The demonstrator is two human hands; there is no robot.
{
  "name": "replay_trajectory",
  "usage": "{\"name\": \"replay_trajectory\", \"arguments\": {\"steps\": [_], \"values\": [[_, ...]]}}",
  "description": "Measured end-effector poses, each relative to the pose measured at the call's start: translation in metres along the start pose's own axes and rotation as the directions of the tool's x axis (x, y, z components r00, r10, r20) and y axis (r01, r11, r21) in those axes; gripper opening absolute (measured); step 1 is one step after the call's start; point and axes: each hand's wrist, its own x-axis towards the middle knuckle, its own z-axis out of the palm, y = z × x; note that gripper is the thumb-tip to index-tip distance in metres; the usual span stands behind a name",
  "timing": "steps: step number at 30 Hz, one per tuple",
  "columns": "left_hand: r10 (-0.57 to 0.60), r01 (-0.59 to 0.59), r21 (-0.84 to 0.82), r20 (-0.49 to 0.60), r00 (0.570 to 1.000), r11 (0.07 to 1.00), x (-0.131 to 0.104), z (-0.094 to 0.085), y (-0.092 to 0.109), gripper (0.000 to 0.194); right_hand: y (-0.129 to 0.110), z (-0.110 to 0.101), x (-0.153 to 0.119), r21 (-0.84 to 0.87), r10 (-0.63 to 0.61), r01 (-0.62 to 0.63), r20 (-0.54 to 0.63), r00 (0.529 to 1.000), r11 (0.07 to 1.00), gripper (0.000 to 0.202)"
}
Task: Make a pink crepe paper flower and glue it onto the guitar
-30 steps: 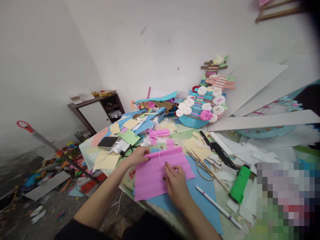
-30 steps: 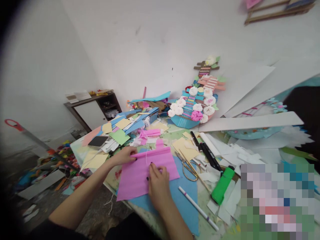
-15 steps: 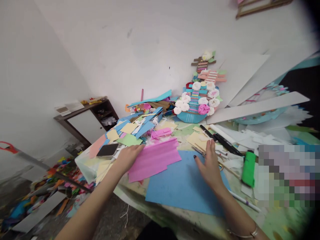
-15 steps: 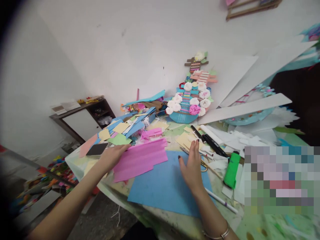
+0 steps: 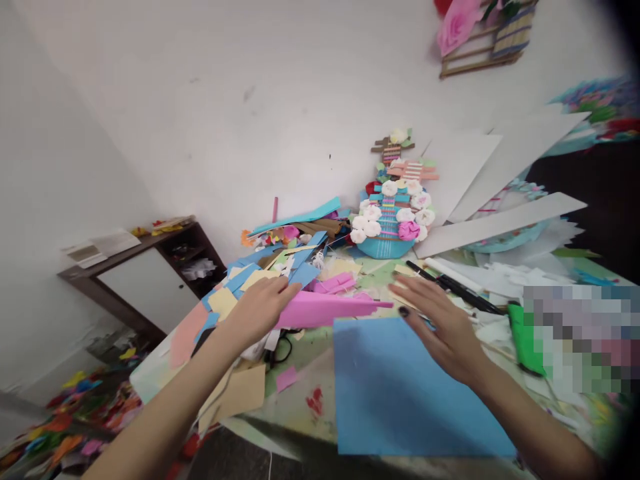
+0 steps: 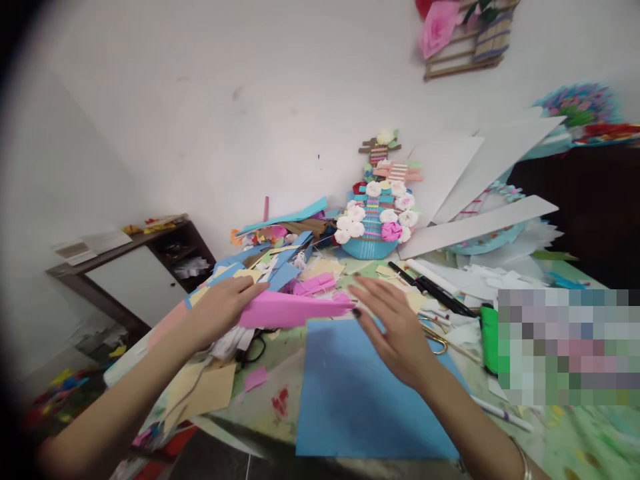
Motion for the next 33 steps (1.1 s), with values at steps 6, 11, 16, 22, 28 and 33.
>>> {"name": "replay_trajectory", "arguments": {"steps": [6, 11, 16, 22, 28, 33], "values": [[0.105, -0.113, -0.041, -0.147, 0.983, 0.993, 0.008, 0.014, 0.016, 0.036, -0.024, 0.018, 0.056, -0.052, -0.056, 0.096, 0.511, 0.858, 0.994, 0.031], [0.108, -0.116, -0.029, -0.200, 0.974, 0.993, 0.009, 0.044, 0.018, 0.036, -0.024, 0.031, 0.062, -0.085, 0.042, 0.011, 0.601, 0.798, 0.996, 0.019], [0.173, -0.195, -0.141, -0.157, 0.972, 0.971, 0.015, 0.056, 0.013, 0.020, -0.017, 0.044, 0.059, -0.203, 0.113, 0.021, 0.623, 0.774, 0.979, 0.008], [0.257, -0.260, -0.144, -0.035, 0.966, 0.955, 0.024, 0.050, 0.005, 0.013, -0.010, 0.051, 0.058, -0.209, 0.107, 0.052, 0.683, 0.723, 0.977, 0.020], [0.265, -0.227, -0.219, 0.164, 0.950, 0.949, 0.042, 0.032, 0.006, 0.016, 0.001, 0.058, 0.048, -0.114, 0.043, 0.046, 0.678, 0.734, 0.992, 0.049], [0.253, -0.192, -0.310, 0.171, 0.952, 0.931, 0.050, 0.024, 0.009, 0.030, 0.010, 0.050, 0.050, -0.125, 0.054, 0.030, 0.618, 0.785, 0.992, 0.051]]}}
